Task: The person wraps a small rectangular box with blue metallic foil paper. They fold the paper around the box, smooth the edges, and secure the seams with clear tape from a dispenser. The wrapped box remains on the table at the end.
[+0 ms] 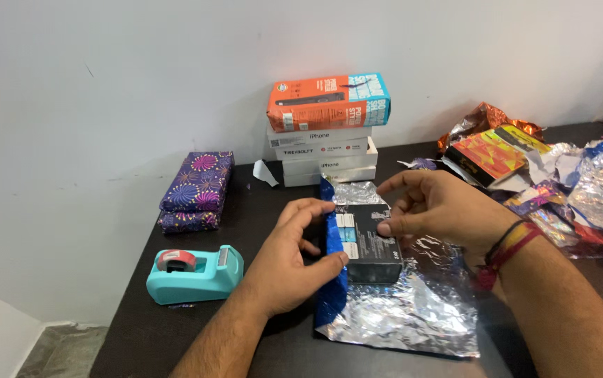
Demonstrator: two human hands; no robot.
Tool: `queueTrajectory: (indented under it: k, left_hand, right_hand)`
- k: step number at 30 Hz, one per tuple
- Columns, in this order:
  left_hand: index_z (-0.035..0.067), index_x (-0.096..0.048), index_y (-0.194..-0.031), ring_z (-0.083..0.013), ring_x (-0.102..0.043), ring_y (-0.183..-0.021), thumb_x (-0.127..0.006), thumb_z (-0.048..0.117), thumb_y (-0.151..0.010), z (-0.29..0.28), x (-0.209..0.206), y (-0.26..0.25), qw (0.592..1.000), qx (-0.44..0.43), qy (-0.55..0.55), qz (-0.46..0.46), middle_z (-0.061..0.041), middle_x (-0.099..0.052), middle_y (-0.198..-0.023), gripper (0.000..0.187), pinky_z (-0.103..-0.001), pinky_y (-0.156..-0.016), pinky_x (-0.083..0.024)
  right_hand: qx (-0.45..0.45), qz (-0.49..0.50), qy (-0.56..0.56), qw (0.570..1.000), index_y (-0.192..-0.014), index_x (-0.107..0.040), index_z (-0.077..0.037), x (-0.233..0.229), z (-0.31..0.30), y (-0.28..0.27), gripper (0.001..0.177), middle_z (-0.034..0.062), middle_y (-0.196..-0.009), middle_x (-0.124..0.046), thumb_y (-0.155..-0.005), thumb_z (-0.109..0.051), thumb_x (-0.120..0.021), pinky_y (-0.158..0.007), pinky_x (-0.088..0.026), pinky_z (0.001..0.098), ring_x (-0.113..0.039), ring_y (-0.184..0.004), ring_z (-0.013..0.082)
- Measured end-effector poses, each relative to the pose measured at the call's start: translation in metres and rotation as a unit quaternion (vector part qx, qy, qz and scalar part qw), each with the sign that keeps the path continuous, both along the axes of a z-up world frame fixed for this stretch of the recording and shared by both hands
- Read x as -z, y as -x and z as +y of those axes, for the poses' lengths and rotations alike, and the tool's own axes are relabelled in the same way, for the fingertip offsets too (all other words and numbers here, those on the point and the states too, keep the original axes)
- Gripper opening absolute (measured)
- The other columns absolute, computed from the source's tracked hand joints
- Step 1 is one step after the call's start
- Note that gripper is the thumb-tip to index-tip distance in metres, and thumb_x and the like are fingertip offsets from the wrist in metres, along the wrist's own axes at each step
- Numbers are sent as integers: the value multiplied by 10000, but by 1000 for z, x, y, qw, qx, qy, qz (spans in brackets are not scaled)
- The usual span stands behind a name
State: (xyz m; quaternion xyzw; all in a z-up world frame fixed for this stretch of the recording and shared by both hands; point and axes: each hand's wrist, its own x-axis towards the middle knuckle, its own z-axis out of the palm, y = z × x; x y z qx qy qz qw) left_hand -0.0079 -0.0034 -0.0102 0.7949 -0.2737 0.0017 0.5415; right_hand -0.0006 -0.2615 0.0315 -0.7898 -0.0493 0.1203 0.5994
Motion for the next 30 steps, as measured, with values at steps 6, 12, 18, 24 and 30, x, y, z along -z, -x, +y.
queueTrajectory:
  k: [6, 12, 18, 24, 30]
  left_hand:
    - [79, -531, -1439, -215, -564, -1234, -764, 265, -789, -7, 2, 7, 1000, -8, -25, -16, -78, -465, -1448, 715, -317, -915, -509]
    - [159, -449, -1517, -210, -407, -1382, -710, 320, -921, -1, -20, 10, 999, -32, -38, -18, -84, -318, -1583, 670, -319, -979, -480]
    - [121, -749, -1063, -201, -661, -985, -641, 163, -984, 61, -41, 18, 934, -222, -36, -279, -15, -755, -1065, 141, -342, -885, -536]
    - [59, -646, -940, -241, -600, -928, -501, 117, -1047, 124, -21, 25, 854, -409, -88, -308, -62, -673, -914, 189, -407, -860, -470]
    - [52, -600, -895, -201, -598, -909, -466, 154, -1056, 133, 10, 19, 888, -420, 28, -186, -47, -640, -898, 234, -348, -813, -478]
  right_hand:
    - [52, -17, 46, 997, -1260, -646, 9, -7, 1, 3, 612, 72, -870, -696, -696, -83, -866, -641, -576, 296, -710, -735, 150]
    - [134, -116, 189, 966, -1403, -546, -103, -14, 7, 5, 697, 81, -809, -719, -809, -237, -884, -640, -535, 298, -674, -723, 143]
    - [156, -319, 113, 928, -1072, -764, -38, -6, 22, 11, 235, 16, -796, -765, -892, -187, -750, -616, -563, 236, -695, -679, 64]
    - [110, -445, 227, 859, -976, -791, -70, -6, 50, 24, 156, 31, -737, -726, -823, -95, -774, -572, -524, 277, -629, -613, 117]
    - [88, -502, 228, 830, -952, -770, -50, -26, 80, 36, 133, 83, -781, -710, -838, -117, -767, -581, -527, 289, -676, -641, 151]
